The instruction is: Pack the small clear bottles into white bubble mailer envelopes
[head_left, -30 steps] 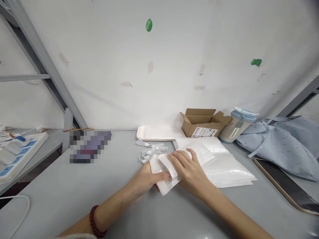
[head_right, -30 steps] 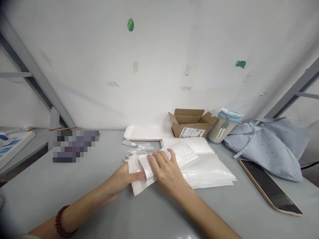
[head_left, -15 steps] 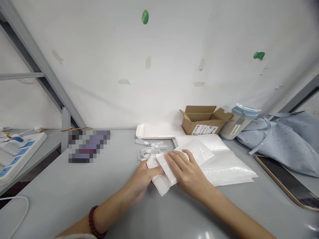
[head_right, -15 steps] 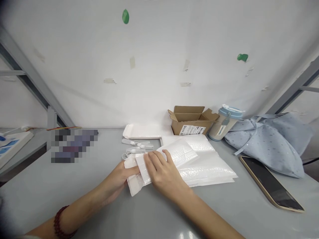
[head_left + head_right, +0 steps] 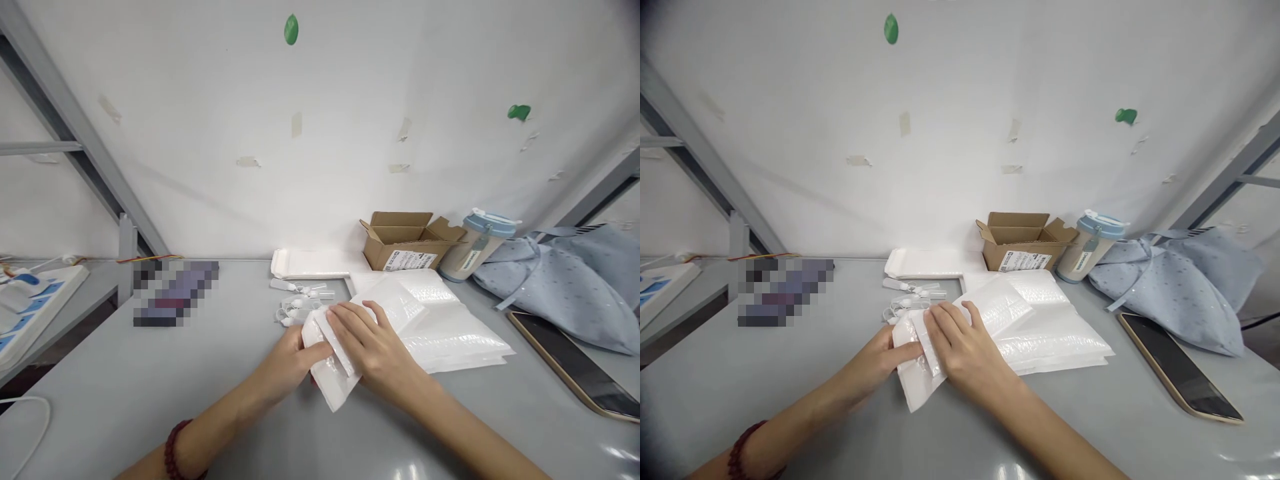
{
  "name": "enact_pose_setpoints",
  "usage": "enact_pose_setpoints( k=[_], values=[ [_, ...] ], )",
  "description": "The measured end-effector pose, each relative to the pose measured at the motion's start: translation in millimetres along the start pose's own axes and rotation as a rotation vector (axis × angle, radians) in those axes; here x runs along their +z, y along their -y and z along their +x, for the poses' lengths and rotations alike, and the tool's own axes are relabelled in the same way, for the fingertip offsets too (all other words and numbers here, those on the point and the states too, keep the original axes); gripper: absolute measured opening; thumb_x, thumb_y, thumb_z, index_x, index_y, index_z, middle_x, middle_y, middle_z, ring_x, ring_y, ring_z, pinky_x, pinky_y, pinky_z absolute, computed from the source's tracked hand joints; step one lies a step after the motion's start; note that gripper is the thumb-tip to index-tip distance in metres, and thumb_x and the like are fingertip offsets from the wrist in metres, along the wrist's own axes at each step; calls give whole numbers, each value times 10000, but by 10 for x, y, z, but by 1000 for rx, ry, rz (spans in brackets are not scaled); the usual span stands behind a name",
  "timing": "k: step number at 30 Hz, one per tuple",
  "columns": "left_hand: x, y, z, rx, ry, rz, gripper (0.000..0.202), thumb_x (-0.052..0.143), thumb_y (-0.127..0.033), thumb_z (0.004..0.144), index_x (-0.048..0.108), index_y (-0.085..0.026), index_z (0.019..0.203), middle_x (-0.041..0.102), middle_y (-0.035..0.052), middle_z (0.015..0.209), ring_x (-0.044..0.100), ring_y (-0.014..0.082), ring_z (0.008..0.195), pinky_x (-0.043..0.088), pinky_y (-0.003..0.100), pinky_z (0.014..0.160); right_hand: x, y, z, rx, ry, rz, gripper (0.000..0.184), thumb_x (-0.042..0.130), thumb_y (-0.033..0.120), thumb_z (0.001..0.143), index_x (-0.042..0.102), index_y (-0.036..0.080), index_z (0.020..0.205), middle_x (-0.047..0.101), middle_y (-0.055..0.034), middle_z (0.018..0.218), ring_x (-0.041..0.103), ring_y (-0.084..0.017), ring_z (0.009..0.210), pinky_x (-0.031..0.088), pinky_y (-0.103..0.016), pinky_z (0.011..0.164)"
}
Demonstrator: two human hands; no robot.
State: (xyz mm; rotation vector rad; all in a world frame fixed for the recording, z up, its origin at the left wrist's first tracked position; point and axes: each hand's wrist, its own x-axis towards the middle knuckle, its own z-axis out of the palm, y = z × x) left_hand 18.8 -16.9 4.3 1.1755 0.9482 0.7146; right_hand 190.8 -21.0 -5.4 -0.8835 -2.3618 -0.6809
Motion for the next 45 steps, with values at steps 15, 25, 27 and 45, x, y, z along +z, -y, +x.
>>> enact_pose_setpoints(
  k=[15, 25, 27, 45],
  values=[
    [-87, -73, -81, 190, 191, 41, 491, 431, -419, 893, 592, -127, 531, 541, 34, 449, 531, 129, 474, 429, 264, 548, -38, -37, 4, -55, -82, -13, 308, 356, 40, 885, 567, 64, 1109, 624, -151, 1135, 525, -224, 1133, 369, -448, 918],
    [-45, -92, -140, 462, -35, 174, 137, 579, -246, 814, 633, -169, 913, 638, 53, 839, 601, 179, 801, 501, 258, 629, -46, -90, 8, 103, -210, 115, 283, 487, 87, 825, 580, 121, 1091, 620, -129, 971, 564, -216, 943, 442, -370, 763],
    [-29, -67, -143, 586, -95, 326, 149, 560, -191, 821, 628, -185, 953, 644, 60, 927, 597, 183, 878, 512, 263, 681, -41, -94, 2, 151, -302, 154, 275, 516, 56, 802, 597, 141, 1050, 591, -97, 875, 563, -181, 837, 446, -317, 686],
    [10, 216, 57, 1323, -377, 1118, 386, 452, -21, 841, 493, -131, 1210, 685, 111, 938, 644, 209, 933, 570, 342, 797, -109, -9, 30, 100, -489, 216, 174, 628, 239, 831, 468, 201, 773, 581, 41, 580, 602, -102, 600, 466, -296, 744]
  ],
)
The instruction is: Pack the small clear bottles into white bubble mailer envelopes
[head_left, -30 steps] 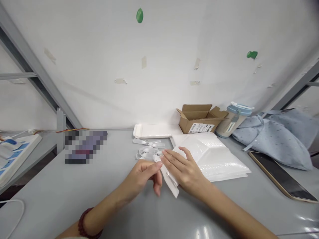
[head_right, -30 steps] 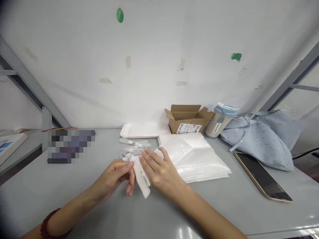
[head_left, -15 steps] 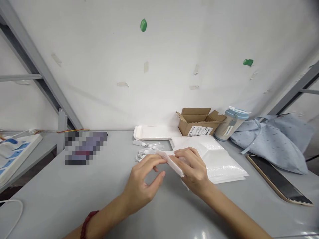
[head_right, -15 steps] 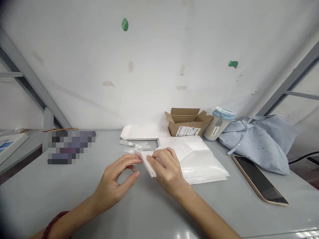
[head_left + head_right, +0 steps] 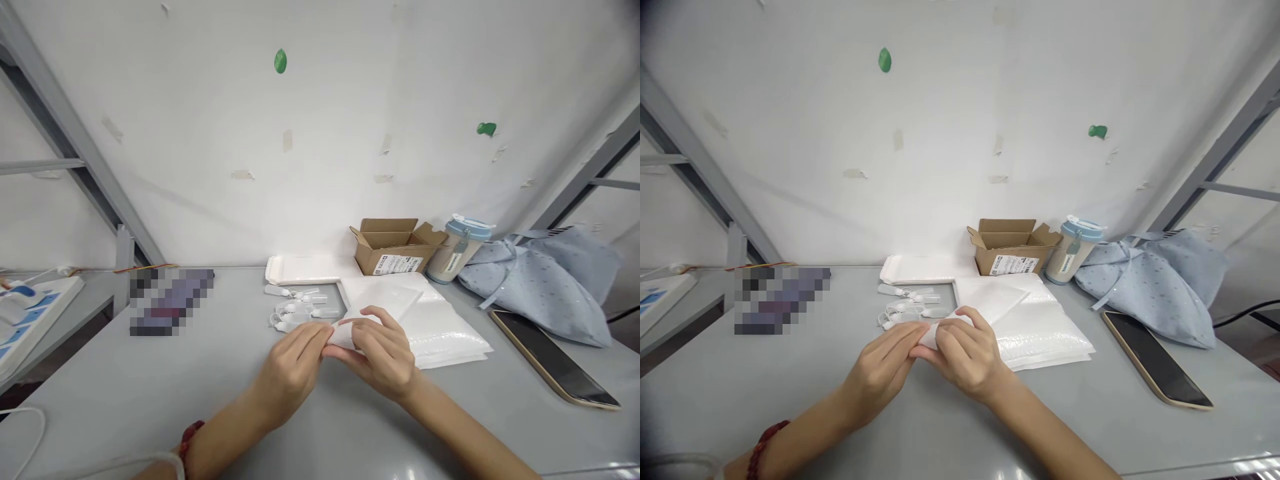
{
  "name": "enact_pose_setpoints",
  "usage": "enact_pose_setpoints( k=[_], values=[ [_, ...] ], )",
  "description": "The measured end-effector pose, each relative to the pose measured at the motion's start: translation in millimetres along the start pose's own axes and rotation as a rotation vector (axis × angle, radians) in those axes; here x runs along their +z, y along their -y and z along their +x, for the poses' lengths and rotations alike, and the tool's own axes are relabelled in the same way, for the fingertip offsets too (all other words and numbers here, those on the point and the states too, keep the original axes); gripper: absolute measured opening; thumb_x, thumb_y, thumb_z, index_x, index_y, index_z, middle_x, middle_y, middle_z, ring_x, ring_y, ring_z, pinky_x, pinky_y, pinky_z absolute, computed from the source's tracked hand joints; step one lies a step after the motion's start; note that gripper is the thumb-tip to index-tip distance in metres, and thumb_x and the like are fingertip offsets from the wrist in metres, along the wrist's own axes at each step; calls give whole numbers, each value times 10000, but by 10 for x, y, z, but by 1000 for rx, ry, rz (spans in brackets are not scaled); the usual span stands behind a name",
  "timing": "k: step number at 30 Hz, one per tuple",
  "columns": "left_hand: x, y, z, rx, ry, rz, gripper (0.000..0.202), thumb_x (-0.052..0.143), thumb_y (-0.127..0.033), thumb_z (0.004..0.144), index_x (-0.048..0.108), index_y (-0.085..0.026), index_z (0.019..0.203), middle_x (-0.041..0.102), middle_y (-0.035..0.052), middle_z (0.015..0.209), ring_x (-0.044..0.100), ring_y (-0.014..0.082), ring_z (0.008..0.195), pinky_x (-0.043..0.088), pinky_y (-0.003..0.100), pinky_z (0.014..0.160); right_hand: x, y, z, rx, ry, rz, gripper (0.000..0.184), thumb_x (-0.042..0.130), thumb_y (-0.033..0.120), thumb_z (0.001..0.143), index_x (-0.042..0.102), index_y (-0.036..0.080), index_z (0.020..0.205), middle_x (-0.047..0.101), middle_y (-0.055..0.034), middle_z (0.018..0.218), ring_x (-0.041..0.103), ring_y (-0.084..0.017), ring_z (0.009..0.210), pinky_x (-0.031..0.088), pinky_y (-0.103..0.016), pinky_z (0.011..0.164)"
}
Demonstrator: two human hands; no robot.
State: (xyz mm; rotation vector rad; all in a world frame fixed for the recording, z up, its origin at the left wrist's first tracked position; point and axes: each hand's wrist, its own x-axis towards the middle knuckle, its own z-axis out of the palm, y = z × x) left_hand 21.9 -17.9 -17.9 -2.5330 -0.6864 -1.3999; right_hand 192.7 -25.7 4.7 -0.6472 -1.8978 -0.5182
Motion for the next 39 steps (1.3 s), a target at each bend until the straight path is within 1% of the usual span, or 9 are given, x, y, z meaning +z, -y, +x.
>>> enact_pose_setpoints(
  k=[4, 7, 11, 16, 21, 26, 32, 36, 39],
  values=[
    [15, 5, -34, -23, 14, -4, 345, 433, -14, 845, 520, -133, 1158, 693, 108, 920, 660, 186, 893, 571, 277, 758, -32, -71, 50, -16, 76, 22, 274, 607, 305, 851, 487, 157, 1048, 613, 22, 669, 539, -83, 549, 437, -326, 768],
    [27, 45, -41, -21, 13, 27, 339, 446, -4, 833, 537, -136, 1131, 703, 97, 920, 665, 180, 886, 559, 281, 791, -60, -91, 81, -44, 196, -62, 114, 592, 248, 857, 527, 178, 920, 608, 8, 713, 538, -88, 614, 398, -345, 799],
    [16, 97, -26, -11, 22, 95, 324, 486, -42, 830, 560, -161, 1122, 712, 82, 967, 656, 207, 959, 494, 382, 937, -78, -59, 84, -27, 190, -93, 108, 566, 164, 846, 501, 180, 761, 625, -52, 834, 548, -110, 722, 395, -307, 736],
    [1, 128, -34, -27, 80, 68, 310, 446, -24, 828, 591, -159, 1067, 718, 77, 945, 671, 189, 915, 488, 371, 941, -94, 23, 80, -32, 231, 27, 136, 472, 35, 844, 527, 159, 842, 649, -37, 878, 576, -119, 848, 392, -324, 828],
    [24, 183, -50, 52, 51, 76, 229, 442, 4, 809, 593, -143, 900, 715, 54, 832, 677, 148, 798, 507, 355, 927, -85, 61, 83, -96, 418, -17, 203, 396, 49, 889, 564, 105, 990, 636, -98, 1013, 577, -149, 948, 414, -318, 822],
    [13, 190, -25, 88, -7, 119, 240, 420, 12, 802, 571, -135, 916, 711, 46, 801, 674, 124, 728, 521, 348, 904, -47, 81, 50, -174, 321, -81, 206, 404, 36, 881, 600, 62, 939, 663, -138, 957, 607, -184, 915, 455, -329, 783],
    [22, 165, -24, 58, 18, 125, 262, 486, -20, 805, 558, -111, 1040, 717, 105, 954, 659, 188, 968, 394, 427, 1031, -31, 101, 22, -189, 244, -27, 184, 432, 20, 862, 614, 31, 892, 672, -157, 869, 624, -212, 914, 489, -313, 724],
    [38, 145, -35, 34, -30, 91, 224, 512, -34, 804, 566, -107, 1009, 725, 101, 911, 679, 175, 908, 295, 448, 1080, -19, 112, 4, -207, 231, -3, 187, 424, 13, 856, 609, 7, 883, 664, -184, 856, 626, -230, 887, 489, -317, 662],
    [34, 130, -42, 32, -70, 70, 207, 516, -12, 793, 572, -113, 965, 730, 93, 847, 692, 157, 828, 319, 437, 1049, -7, 143, -5, -201, 239, 2, 196, 411, 22, 861, 605, 11, 883, 657, -183, 861, 616, -232, 888, 482, -317, 656]
  ],
)
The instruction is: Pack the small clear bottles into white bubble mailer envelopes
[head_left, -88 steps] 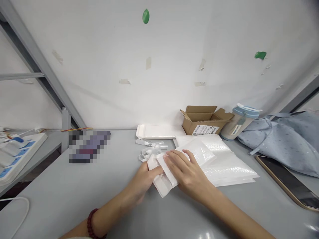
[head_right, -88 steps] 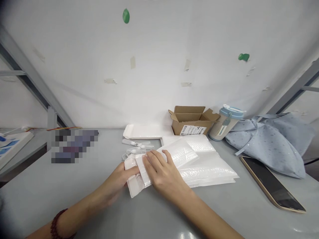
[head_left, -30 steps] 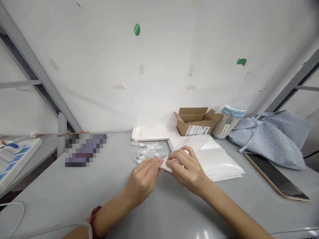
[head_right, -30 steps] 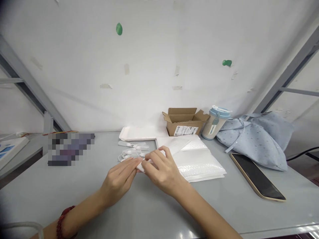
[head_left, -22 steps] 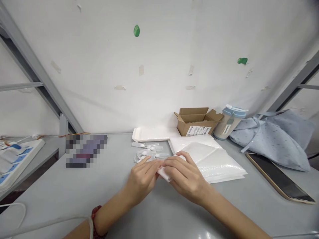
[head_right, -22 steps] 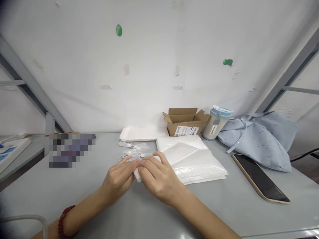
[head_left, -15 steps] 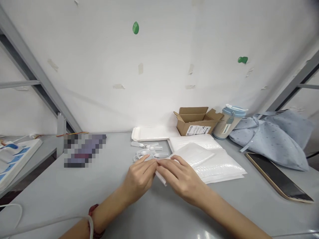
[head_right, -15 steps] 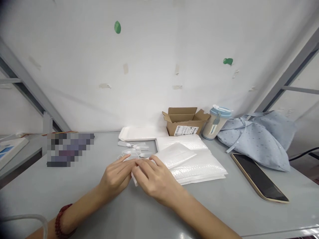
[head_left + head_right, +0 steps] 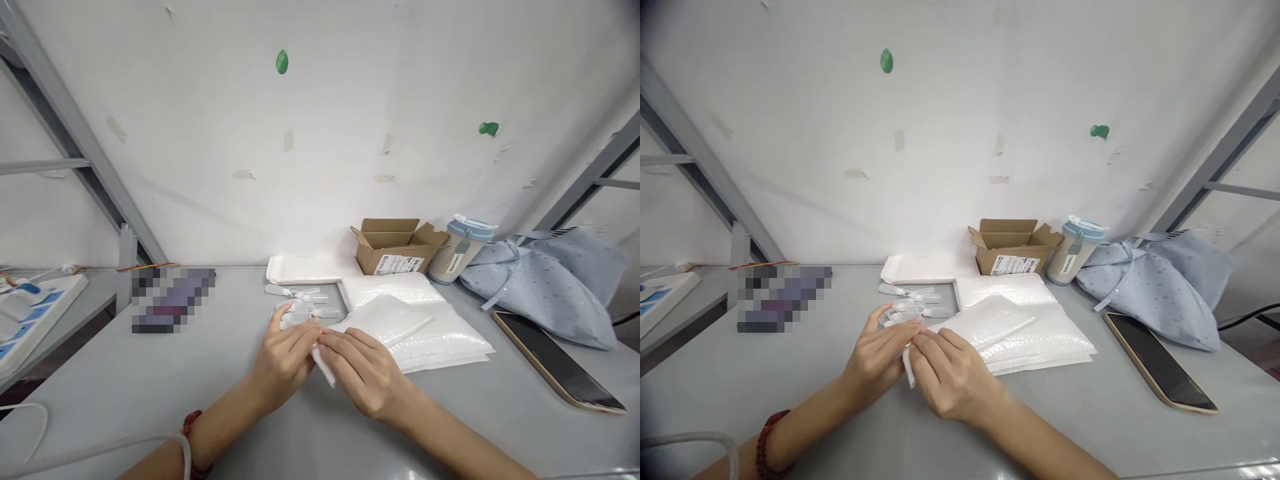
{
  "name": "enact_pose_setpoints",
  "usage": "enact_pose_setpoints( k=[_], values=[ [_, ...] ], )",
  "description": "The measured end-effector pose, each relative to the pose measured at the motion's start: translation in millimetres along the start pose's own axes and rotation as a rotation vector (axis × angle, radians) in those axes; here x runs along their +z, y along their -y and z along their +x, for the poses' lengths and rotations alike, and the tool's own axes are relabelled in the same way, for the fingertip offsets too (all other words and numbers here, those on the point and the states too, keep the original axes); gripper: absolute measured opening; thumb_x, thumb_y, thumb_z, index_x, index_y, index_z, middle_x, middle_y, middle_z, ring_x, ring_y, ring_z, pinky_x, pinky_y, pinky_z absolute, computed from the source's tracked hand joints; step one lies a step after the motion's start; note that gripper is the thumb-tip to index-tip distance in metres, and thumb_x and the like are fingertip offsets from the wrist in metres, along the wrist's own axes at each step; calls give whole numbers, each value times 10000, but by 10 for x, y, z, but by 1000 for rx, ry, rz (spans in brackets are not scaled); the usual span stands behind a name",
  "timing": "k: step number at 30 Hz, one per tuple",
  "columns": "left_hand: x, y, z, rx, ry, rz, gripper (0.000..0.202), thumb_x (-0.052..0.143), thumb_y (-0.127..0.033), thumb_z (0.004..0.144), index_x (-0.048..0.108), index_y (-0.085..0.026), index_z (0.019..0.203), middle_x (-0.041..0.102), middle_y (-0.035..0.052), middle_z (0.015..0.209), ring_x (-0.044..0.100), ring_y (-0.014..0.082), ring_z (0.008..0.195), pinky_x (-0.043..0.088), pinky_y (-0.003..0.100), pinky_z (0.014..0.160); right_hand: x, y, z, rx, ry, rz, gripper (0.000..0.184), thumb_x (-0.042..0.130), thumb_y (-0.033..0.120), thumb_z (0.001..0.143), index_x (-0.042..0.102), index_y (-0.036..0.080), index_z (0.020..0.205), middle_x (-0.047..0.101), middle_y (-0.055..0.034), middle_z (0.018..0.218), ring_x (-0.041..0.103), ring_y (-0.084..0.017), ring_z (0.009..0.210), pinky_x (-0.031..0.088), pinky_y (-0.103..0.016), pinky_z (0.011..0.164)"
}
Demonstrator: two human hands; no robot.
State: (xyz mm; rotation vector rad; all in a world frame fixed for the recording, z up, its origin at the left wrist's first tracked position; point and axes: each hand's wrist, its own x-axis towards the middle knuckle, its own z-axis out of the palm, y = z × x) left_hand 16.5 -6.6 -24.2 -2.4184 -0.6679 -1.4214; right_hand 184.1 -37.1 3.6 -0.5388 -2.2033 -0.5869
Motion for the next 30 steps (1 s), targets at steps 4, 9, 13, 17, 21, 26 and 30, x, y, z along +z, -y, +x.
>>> enact_pose_setpoints(
  k=[4, 9, 13, 17, 21, 26, 30],
  values=[
    [-15, -20, 7, -7, -20, -8, 206, 462, 18, 799, 576, -132, 882, 728, 60, 763, 686, 127, 697, 359, 424, 1000, -5, 39, 40, 33, 71, -14, 203, 403, 41, 875, 603, 69, 857, 639, -122, 821, 593, -180, 813, 467, -293, 658],
    [-19, -13, 35, 12, -59, 13, 195, 462, 37, 784, 581, -106, 840, 722, 76, 738, 685, 132, 682, 372, 408, 976, -14, 9, 66, 112, 235, -98, 210, 385, 66, 895, 589, 108, 869, 611, -88, 825, 557, -162, 771, 450, -309, 684],
    [-8, 21, 42, 42, -56, 32, 198, 474, 39, 788, 591, -97, 871, 724, 81, 753, 692, 143, 736, 374, 393, 981, 17, -46, 21, 70, 197, -113, 211, 384, 54, 898, 591, 84, 921, 633, -96, 863, 571, -182, 887, 447, -317, 748],
    [-11, 42, 40, 64, -29, 64, 213, 484, 24, 803, 594, -97, 940, 732, 101, 828, 691, 162, 825, 379, 399, 983, 40, -81, -12, 61, 139, -146, 208, 394, 29, 887, 595, 71, 915, 649, -98, 858, 586, -194, 914, 446, -333, 764],
    [-38, 31, 62, 87, -17, 128, 260, 511, 28, 792, 587, -94, 1009, 719, 132, 938, 674, 192, 904, 413, 429, 936, 35, -117, -17, 57, 121, -156, 190, 411, 27, 884, 596, 66, 907, 656, -105, 852, 600, -197, 916, 457, -328, 757],
    [-39, -1, 55, 122, -28, 133, 208, 549, 15, 779, 598, -99, 947, 704, 111, 874, 662, 185, 806, 502, 374, 785, 55, -177, -43, 68, 93, -140, 161, 449, 11, 866, 585, 87, 826, 658, -92, 797, 617, -190, 909, 467, -299, 729],
    [-11, -13, -5, 148, -3, 53, 244, 547, 0, 783, 581, -73, 1013, 668, 123, 868, 639, 198, 848, 551, 305, 722, 96, -205, -80, 90, 86, -126, 183, 438, 12, 874, 564, 114, 787, 646, -62, 743, 627, -158, 868, 465, -269, 698]
  ],
)
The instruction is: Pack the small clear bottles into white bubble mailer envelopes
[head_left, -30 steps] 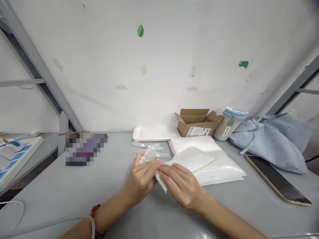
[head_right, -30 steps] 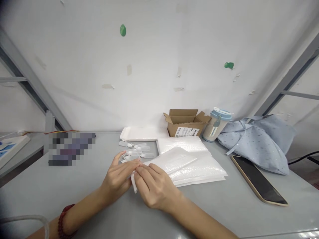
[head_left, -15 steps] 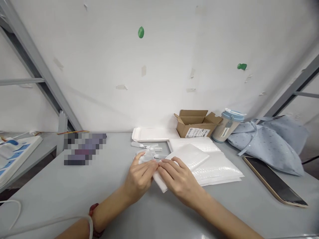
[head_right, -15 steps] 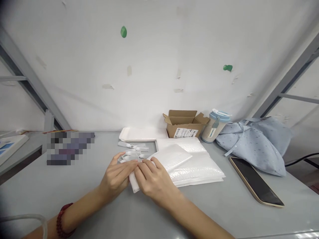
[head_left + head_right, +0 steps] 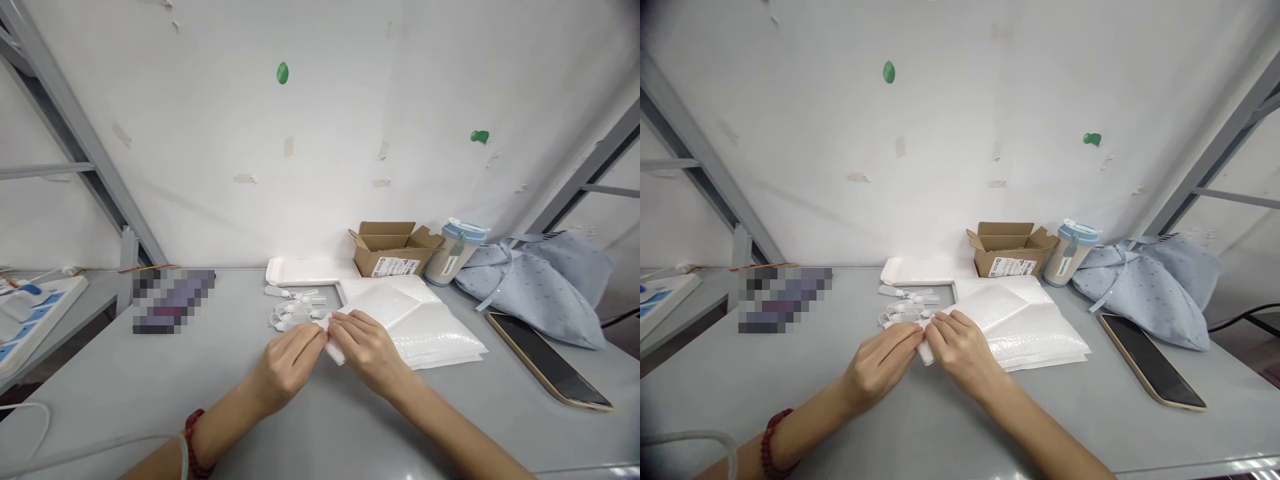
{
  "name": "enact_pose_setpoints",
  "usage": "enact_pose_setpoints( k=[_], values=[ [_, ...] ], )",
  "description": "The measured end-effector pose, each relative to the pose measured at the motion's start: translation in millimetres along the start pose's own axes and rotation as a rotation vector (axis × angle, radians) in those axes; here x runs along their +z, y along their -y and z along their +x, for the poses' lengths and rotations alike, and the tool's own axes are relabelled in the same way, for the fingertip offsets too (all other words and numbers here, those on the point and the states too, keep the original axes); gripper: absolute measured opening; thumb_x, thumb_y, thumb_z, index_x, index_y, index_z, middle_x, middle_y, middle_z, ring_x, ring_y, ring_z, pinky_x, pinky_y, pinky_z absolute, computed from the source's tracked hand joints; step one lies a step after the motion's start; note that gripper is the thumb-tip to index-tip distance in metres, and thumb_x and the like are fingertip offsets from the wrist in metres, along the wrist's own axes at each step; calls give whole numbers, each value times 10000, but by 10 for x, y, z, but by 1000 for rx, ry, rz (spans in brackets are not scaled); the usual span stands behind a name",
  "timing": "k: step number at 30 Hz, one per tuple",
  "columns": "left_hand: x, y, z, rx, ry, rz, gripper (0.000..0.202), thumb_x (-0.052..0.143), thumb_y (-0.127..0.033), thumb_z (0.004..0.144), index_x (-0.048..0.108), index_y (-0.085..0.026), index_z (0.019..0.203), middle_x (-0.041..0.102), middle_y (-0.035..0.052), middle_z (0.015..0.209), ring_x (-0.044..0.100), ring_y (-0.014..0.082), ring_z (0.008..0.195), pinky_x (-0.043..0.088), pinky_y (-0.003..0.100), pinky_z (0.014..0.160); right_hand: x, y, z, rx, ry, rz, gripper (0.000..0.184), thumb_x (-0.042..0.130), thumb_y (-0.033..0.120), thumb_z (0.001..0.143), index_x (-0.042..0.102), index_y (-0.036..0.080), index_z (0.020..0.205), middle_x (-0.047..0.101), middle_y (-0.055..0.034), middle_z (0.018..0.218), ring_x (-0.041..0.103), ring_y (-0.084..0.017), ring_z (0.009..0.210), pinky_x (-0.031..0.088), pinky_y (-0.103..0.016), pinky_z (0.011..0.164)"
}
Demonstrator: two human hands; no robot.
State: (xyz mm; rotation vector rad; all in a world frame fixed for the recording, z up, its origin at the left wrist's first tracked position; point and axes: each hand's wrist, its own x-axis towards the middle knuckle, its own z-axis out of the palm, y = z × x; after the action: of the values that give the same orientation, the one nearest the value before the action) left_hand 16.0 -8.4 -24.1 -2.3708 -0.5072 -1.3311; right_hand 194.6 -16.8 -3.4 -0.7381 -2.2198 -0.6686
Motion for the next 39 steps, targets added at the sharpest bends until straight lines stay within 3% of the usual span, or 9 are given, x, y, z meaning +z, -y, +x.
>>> enact_pose_setpoints(
  k=[9, 15, 20, 26, 29, 33, 36, 39],
  values=[
    [9, 19, 5, -25, -24, -14, 243, 501, 38, 785, 578, -73, 987, 650, 124, 856, 636, 193, 856, 574, 296, 740, 5, 4, 16, 50, 56, -94, 203, 377, 23, 884, 561, 107, 862, 647, -88, 857, 596, -168, 880, 404, -298, 737],
    [-45, 149, 28, -30, -77, 16, 255, 513, 31, 793, 569, -107, 1000, 661, 97, 849, 641, 170, 843, 577, 286, 746, -27, -195, 0, 167, 139, -176, 306, 319, -53, 812, 548, 131, 898, 650, -71, 927, 586, -178, 889, 328, -371, 844],
    [-32, 167, 90, -139, -138, -67, 211, 525, 6, 804, 600, -138, 939, 683, 56, 817, 666, 146, 785, 577, 252, 734, -89, -358, -31, 165, 65, -243, 384, 342, -97, 732, 546, 153, 940, 680, -47, 961, 597, -162, 920, 273, -378, 908],
    [-4, 139, 189, -261, -146, -207, 217, 516, -13, 816, 638, -166, 910, 699, 32, 807, 672, 136, 781, 562, 225, 688, -177, -412, -3, 199, -13, -345, 354, 345, -56, 750, 539, 144, 969, 676, -70, 970, 605, -178, 986, 250, -382, 953],
    [-10, 141, 304, -448, -122, -334, 151, 553, -86, 821, 671, -177, 848, 705, 19, 784, 659, 129, 722, 547, 221, 637, -228, -480, 0, 237, -103, -379, 368, 387, 11, 821, 488, 165, 1140, 665, -72, 1031, 570, -193, 1088, 208, -389, 1005],
    [32, 153, 501, -928, -26, -671, 61, 645, -212, 772, 687, -169, 785, 706, 11, 759, 651, 142, 694, 546, 241, 643, -280, -586, -28, 292, -129, -418, 529, 490, 219, 882, 276, 169, 1364, 526, -153, 1279, 417, -276, 1258, 162, -455, 1045],
    [146, 181, 620, -1179, 3, -963, 136, 707, -262, 710, 676, -142, 764, 707, 24, 752, 655, 156, 709, 547, 275, 695, -288, -634, -53, 268, -63, -422, 661, 530, 322, 873, 178, 168, 1411, 387, -194, 1391, 288, -299, 1332, 160, -490, 1046],
    [312, 242, 683, -1330, 43, -1216, 191, 747, -266, 668, 669, -122, 766, 703, 40, 754, 658, 157, 736, 539, 311, 784, -262, -652, -71, 266, 84, -390, 735, 599, 364, 827, 193, 186, 1413, 288, -195, 1446, 178, -310, 1369, 151, -528, 1042]
  ],
)
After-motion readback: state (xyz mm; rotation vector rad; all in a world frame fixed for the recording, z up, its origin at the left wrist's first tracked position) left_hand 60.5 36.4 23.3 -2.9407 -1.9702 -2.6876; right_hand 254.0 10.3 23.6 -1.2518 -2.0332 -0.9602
